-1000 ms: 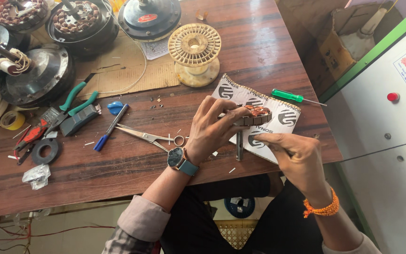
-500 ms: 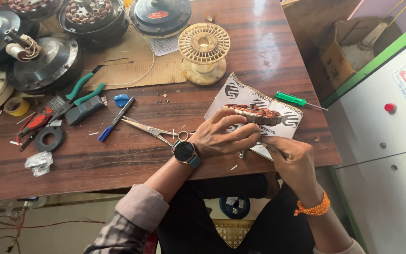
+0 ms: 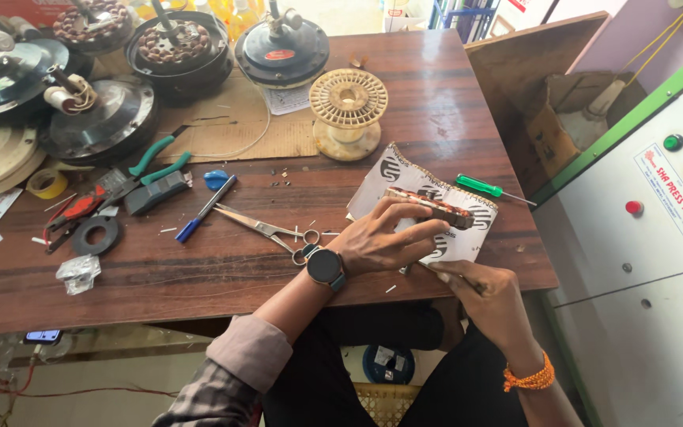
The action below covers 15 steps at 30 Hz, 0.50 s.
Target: The person sits at a workbench and winds copper wire by hand around a circular motor armature, turning the armature and pressing the wire into place with their fingers, occasionally picking up a small tool to help position the wire. They continue winding around the armature and set it down briefly before resuming.
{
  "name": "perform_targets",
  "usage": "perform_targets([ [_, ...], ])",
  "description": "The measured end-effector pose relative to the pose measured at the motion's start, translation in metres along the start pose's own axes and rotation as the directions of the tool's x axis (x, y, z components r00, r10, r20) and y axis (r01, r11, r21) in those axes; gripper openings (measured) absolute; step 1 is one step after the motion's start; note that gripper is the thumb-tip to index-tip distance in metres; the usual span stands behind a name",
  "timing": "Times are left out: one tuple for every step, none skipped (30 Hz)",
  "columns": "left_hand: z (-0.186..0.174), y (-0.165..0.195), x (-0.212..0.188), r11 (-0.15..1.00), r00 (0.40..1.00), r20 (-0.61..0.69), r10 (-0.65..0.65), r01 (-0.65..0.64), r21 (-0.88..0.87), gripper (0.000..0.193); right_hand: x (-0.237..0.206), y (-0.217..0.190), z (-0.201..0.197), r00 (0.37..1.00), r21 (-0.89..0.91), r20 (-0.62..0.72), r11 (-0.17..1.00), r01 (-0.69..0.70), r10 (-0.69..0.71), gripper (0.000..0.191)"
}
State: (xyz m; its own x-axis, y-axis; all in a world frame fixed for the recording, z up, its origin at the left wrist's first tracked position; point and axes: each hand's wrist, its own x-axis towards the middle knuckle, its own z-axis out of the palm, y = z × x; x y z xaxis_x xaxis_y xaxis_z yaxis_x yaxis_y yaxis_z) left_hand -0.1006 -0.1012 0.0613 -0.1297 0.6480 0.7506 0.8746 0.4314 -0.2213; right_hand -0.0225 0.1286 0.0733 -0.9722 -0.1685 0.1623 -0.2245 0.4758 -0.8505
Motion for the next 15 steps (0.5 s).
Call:
perform_targets([
  [0.000, 0.001, 0.001, 1.000, 1.000, -0.008, -0.012, 0.012, -0.022, 0.011, -0.002, 0.003, 0.000, 1.000, 0.038, 0.009, 0.999, 0.028, -0.028, 0.020],
  [0.000, 0.001, 0.003, 0.999, 1.000, -0.018, -0.023, 0.023, -0.043, 0.011, -0.003, 0.007, 0.000, 1.000, 0.036, 0.009, 0.999, 0.017, -0.017, 0.020],
  [0.000, 0.002, 0.004, 0.997, 0.999, -0.028, -0.035, 0.033, -0.064, 0.012, -0.004, 0.010, -0.001, 1.000, 0.033, 0.010, 0.999, 0.005, -0.005, 0.020],
  [-0.001, 0.003, 0.005, 0.996, 0.997, -0.046, -0.065, 0.061, -0.071, 0.012, -0.006, 0.013, -0.002, 1.000, 0.028, 0.011, 1.000, -0.007, 0.007, 0.020],
  [-0.003, 0.004, 0.007, 0.993, 0.993, -0.066, -0.094, 0.089, -0.077, 0.014, -0.007, 0.015, -0.003, 1.000, 0.034, 0.021, 0.999, -0.011, 0.010, 0.020],
  [-0.004, 0.005, 0.009, 0.990, 0.989, -0.086, -0.121, 0.114, -0.083, 0.015, -0.007, 0.017, -0.004, 0.999, 0.040, 0.029, 0.999, -0.013, 0.012, 0.020],
  [-0.007, 0.008, 0.009, 0.973, 0.975, -0.080, -0.205, 0.195, -0.123, 0.016, -0.007, 0.019, -0.006, 0.999, 0.047, 0.037, 0.999, -0.015, 0.014, 0.020],
  [-0.009, 0.012, 0.010, 0.949, 0.956, -0.067, -0.285, 0.271, -0.163, 0.018, -0.006, 0.020, -0.007, 0.999, 0.065, 0.045, 0.998, -0.003, 0.000, 0.020],
  [-0.011, 0.016, 0.012, 0.917, 0.932, -0.047, -0.359, 0.344, -0.202, 0.020, -0.006, 0.021, -0.008, 0.999, 0.086, 0.052, 0.996, 0.007, -0.011, 0.021],
  [-0.012, 0.019, 0.014, 0.899, 0.907, -0.081, -0.413, 0.392, -0.196, 0.019, -0.006, 0.021, -0.009, 0.998, 0.107, 0.057, 0.994, 0.016, -0.022, 0.021],
  [-0.011, 0.023, 0.018, 0.877, 0.878, -0.114, -0.465, 0.439, -0.193, 0.019, -0.006, 0.021, -0.009, 0.998, 0.111, 0.057, 0.994, 0.009, -0.016, 0.021],
  [-0.010, 0.026, 0.021, 0.852, 0.844, -0.150, -0.516, 0.487, -0.192, 0.019, -0.005, 0.021, -0.009, 0.998, 0.111, 0.058, 0.994, 0.003, -0.010, 0.021],
  [-0.010, 0.028, 0.024, 0.845, 0.826, -0.181, -0.535, 0.517, -0.135, 0.017, -0.006, 0.021, -0.009, 0.998, 0.111, 0.062, 0.994, -0.002, -0.005, 0.021],
  [-0.010, 0.030, 0.026, 0.832, 0.805, -0.214, -0.553, 0.550, -0.078, 0.016, -0.006, 0.020, -0.009, 0.998, 0.131, 0.062, 0.991, -0.002, -0.007, 0.021],
  [-0.010, 0.031, 0.027, 0.813, 0.785, -0.249, -0.567, 0.582, -0.020, 0.016, -0.006, 0.021, -0.009, 0.998, 0.152, 0.063, 0.988, 0.001, -0.011, 0.021],
])
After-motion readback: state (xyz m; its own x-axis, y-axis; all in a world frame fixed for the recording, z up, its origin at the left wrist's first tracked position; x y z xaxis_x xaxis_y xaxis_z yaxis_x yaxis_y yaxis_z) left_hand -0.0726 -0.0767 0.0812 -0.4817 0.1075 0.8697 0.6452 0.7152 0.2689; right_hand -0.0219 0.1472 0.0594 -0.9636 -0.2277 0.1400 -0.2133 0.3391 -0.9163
